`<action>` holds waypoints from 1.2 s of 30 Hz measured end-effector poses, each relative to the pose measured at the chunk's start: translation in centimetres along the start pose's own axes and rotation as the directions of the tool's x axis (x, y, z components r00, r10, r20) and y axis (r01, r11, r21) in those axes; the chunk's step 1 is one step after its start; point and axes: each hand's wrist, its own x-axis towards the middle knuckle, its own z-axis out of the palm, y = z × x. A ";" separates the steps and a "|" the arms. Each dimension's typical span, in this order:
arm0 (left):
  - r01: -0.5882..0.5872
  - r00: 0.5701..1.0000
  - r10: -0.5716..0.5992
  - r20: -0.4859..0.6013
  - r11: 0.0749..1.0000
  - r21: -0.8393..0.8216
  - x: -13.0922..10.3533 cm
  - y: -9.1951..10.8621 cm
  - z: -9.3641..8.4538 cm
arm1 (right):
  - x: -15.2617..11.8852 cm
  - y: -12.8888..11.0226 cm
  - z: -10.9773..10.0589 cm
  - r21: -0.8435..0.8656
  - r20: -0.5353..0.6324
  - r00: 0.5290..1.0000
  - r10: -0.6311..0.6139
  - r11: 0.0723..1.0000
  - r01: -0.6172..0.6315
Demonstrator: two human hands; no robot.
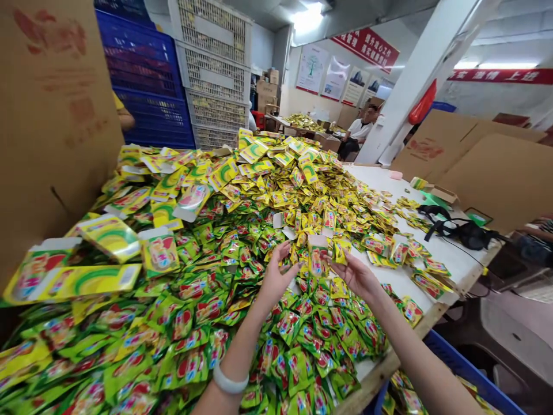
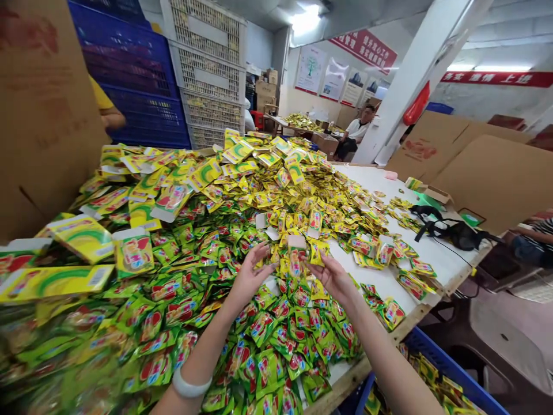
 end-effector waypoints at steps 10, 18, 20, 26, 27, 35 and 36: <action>0.091 0.978 -0.063 0.199 0.986 -0.138 -0.3 -0.2 0.4 | -2.6 1.0 4.1 0.094 0.137 0.982 0.127 0.986 -0.141; 0.057 0.979 -0.022 0.204 0.984 -0.170 -0.5 0.3 0.7 | -2.6 1.2 4.6 0.082 0.050 0.997 0.066 0.994 -0.070; 0.052 0.974 -0.015 0.225 0.986 -0.160 -0.9 0.5 0.9 | -2.6 1.4 4.9 0.068 0.045 0.998 0.045 0.996 -0.048; 0.090 0.927 -0.036 0.373 0.988 -0.129 -2.0 1.4 1.6 | -2.8 0.7 6.3 -0.058 0.114 0.993 0.025 0.998 -0.018; 0.094 0.930 -0.039 0.366 0.987 -0.133 -2.1 1.6 1.6 | -2.7 0.2 6.4 -0.096 0.103 0.995 -0.017 0.995 0.027; 0.212 0.925 -0.122 0.359 0.952 -0.223 -2.9 2.3 1.3 | -1.9 -3.8 9.1 -0.464 0.354 0.910 -0.216 0.805 0.371; 0.220 0.917 -0.122 0.379 0.948 -0.228 -3.0 2.4 1.3 | -1.7 -4.0 9.5 -0.508 0.405 0.888 -0.219 0.754 0.417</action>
